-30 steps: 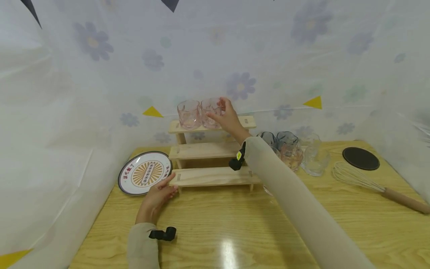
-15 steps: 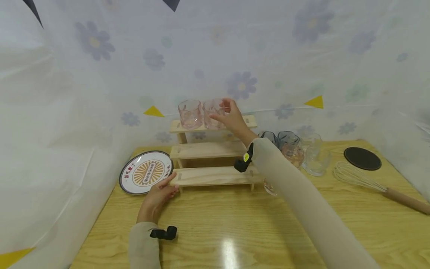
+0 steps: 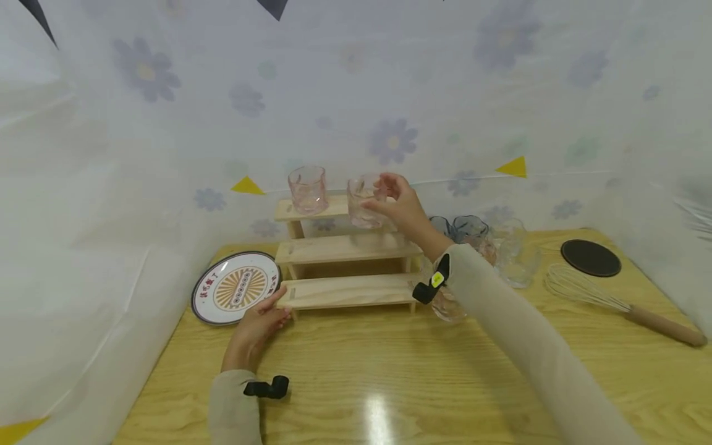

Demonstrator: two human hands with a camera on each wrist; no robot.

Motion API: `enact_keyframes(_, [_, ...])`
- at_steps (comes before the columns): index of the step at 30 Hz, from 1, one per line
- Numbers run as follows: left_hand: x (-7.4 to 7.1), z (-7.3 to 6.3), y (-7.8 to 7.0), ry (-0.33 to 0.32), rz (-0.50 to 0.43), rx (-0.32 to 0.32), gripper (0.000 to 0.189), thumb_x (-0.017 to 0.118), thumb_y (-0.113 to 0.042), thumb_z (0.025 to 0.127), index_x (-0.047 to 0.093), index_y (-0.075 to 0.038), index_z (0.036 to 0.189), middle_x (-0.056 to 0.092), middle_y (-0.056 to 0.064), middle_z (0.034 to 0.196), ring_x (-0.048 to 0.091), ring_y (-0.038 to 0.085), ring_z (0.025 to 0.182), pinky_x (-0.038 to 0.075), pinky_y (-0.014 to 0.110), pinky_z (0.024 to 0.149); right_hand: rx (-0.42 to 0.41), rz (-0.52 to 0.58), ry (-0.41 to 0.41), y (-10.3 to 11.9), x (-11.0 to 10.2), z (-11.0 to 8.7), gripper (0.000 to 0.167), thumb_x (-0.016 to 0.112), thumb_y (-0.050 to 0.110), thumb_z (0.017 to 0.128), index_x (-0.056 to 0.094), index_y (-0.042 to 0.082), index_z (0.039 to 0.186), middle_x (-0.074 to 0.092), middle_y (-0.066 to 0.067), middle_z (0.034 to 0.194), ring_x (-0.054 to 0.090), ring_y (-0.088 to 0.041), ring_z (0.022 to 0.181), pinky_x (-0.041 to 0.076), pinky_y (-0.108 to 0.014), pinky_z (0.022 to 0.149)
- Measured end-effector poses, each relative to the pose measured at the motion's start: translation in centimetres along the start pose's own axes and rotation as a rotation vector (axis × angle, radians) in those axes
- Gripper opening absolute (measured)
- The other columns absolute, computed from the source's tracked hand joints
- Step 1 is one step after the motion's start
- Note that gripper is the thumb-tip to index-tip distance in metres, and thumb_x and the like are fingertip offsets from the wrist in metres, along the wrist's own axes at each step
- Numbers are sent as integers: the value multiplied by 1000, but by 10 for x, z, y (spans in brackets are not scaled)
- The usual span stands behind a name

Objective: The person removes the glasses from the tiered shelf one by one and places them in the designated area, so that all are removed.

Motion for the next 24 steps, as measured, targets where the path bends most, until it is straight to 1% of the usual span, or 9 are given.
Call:
enact_keyframes(3, [-1, 0, 1, 3, 2, 2, 63, 63, -2, 89, 37, -12, 146, 65, -8, 75, 61, 5, 71, 48, 18, 64, -8, -6, -5, 3, -11, -10, 77, 78, 18, 79, 35, 5, 142, 48, -14, 132, 45, -22, 124, 37, -39, 102])
enact_keyframes(6, [-1, 1, 2, 8, -1, 1, 63, 63, -2, 89, 37, -12, 146, 65, -8, 74, 61, 5, 71, 48, 18, 65, -17, -10, 3, 7, -25, -21, 75, 77, 17, 80, 36, 7, 142, 47, -15, 133, 45, -22, 124, 37, -40, 102])
enact_keyframes(9, [0, 2, 2, 17, -3, 8, 63, 63, -2, 89, 37, -12, 146, 66, -8, 75, 61, 5, 71, 48, 18, 65, -35, -40, 17, 12, -40, -33, 73, 76, 16, 81, 36, 10, 142, 47, -15, 135, 44, -23, 126, 37, -42, 102])
enact_keyframes(11, [1, 2, 1, 23, -4, 12, 63, 63, -2, 89, 36, -12, 146, 65, -8, 75, 61, 4, 71, 48, 18, 65, -51, -64, 22, 15, -50, -41, 73, 75, 15, 81, 35, 9, 142, 47, -15, 135, 43, -24, 126, 37, -41, 102])
enact_keyframes(13, [1, 2, -1, 24, -1, 15, 63, 63, -2, 89, 36, -12, 146, 65, -8, 75, 61, 4, 72, 48, 18, 65, -68, -97, 27, 19, -59, -49, 73, 74, 14, 82, 34, 8, 143, 47, -14, 136, 44, -25, 126, 40, -38, 100])
enact_keyframes(15, [0, 1, -1, 24, -3, 13, 63, 62, -2, 90, 36, -13, 146, 65, -9, 75, 61, 4, 72, 48, 18, 66, -76, -110, 24, 21, -68, -57, 73, 74, 13, 83, 34, 7, 143, 48, -13, 135, 46, -26, 124, 43, -32, 96])
enact_keyframes(17, [0, 0, -2, 25, -2, 8, 63, 62, -3, 90, 36, -13, 146, 66, -9, 76, 61, 4, 72, 48, 18, 66, -76, -123, 18, 20, -78, -66, 72, 73, 14, 83, 34, 7, 143, 49, -10, 134, 48, -23, 122, 46, -25, 91])
enact_keyframes(20, [-1, 0, -2, 24, 2, -2, 63, 63, -4, 90, 35, -13, 146, 66, -9, 76, 61, 4, 73, 48, 18, 67, -68, -108, 12, 17, -92, -78, 70, 72, 13, 84, 34, 9, 142, 49, -6, 133, 48, -17, 121, 48, -20, 85])
enact_keyframes(24, [-3, -1, -2, 21, 6, -7, 64, 63, -5, 90, 35, -13, 147, 66, -8, 77, 61, 5, 73, 48, 18, 68, -66, -83, -1, 14, -109, -96, 67, 70, 9, 86, 34, 9, 142, 48, -6, 133, 48, -11, 120, 48, -18, 84])
Point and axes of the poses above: each hand's wrist, its own z-axis towards the middle knuckle, its own x-axis out of the palm, y = z × x, the point moved 8 cm from there along z, towards the middle knuckle
